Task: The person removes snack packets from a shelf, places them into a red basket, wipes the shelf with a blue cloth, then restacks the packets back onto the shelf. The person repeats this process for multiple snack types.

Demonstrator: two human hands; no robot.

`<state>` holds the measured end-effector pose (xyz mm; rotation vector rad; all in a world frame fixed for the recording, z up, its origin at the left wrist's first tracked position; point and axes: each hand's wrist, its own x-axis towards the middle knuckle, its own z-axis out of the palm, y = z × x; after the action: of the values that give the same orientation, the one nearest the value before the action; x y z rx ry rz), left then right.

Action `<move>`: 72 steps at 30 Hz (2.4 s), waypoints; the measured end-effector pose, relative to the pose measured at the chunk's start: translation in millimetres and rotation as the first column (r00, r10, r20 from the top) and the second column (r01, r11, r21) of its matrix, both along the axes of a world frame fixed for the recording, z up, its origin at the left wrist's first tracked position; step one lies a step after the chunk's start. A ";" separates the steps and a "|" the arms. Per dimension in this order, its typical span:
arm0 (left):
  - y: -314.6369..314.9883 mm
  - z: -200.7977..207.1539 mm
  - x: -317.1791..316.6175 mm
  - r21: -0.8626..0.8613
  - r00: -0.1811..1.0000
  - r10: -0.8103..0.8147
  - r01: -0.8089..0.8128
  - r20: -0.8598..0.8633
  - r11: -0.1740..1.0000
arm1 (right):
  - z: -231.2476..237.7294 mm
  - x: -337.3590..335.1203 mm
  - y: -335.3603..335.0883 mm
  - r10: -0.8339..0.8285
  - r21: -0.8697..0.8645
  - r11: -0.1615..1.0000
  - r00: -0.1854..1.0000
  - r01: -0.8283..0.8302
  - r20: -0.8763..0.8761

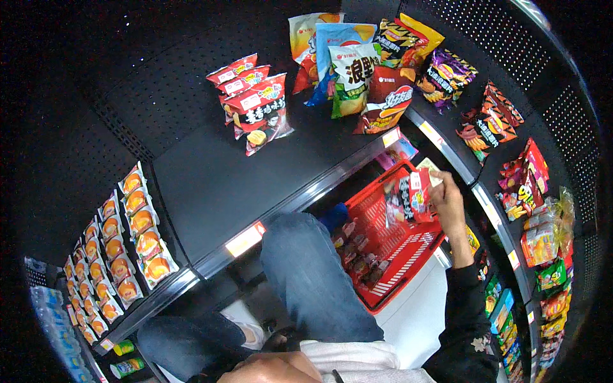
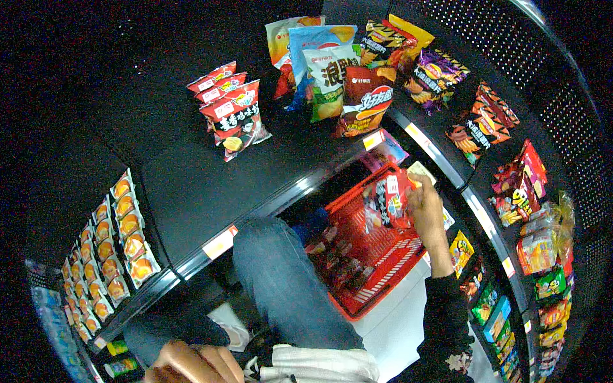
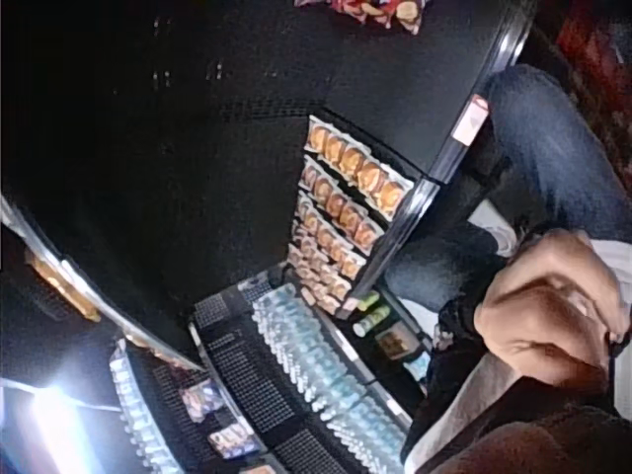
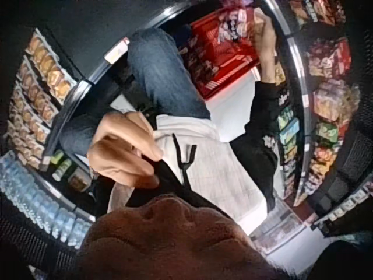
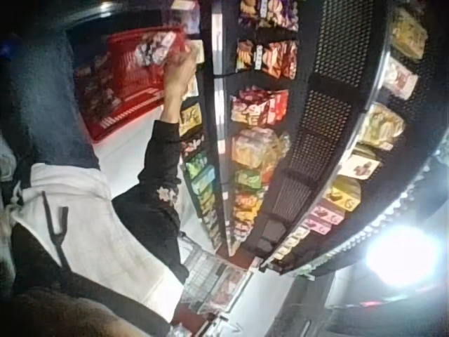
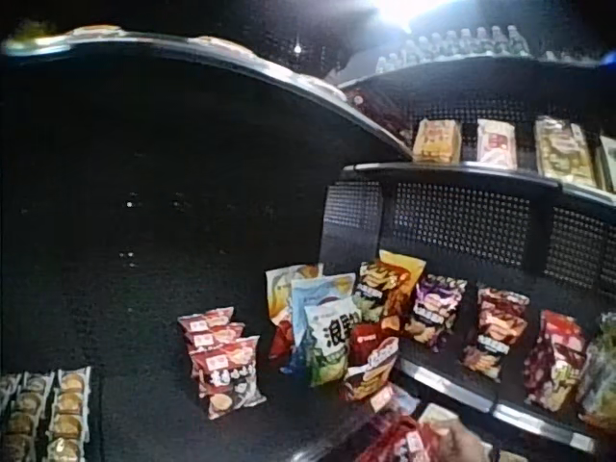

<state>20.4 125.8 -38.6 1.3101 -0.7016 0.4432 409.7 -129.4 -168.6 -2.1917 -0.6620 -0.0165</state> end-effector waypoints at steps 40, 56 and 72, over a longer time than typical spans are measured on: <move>-38.1 62.1 -9.1 0.205 0.770 0.634 -0.633 0.070 0.747 | -82.5 12.6 35.0 0.109 -0.112 0.989 0.982 -0.092 0.156; -6.1 48.8 -30.1 0.005 0.630 0.744 -0.764 0.224 0.646 | 76.7 -32.3 365.3 0.485 -0.266 0.821 0.371 -0.505 0.792; 4.6 24.0 -12.1 -0.302 0.982 0.114 -0.065 0.149 0.951 | 98.2 -36.2 282.8 0.402 -0.212 0.900 0.535 -0.382 0.743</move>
<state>8.3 130.4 -14.6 1.0320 -0.6841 0.7094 373.5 153.4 -70.4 -1.9339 -1.6477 -0.7733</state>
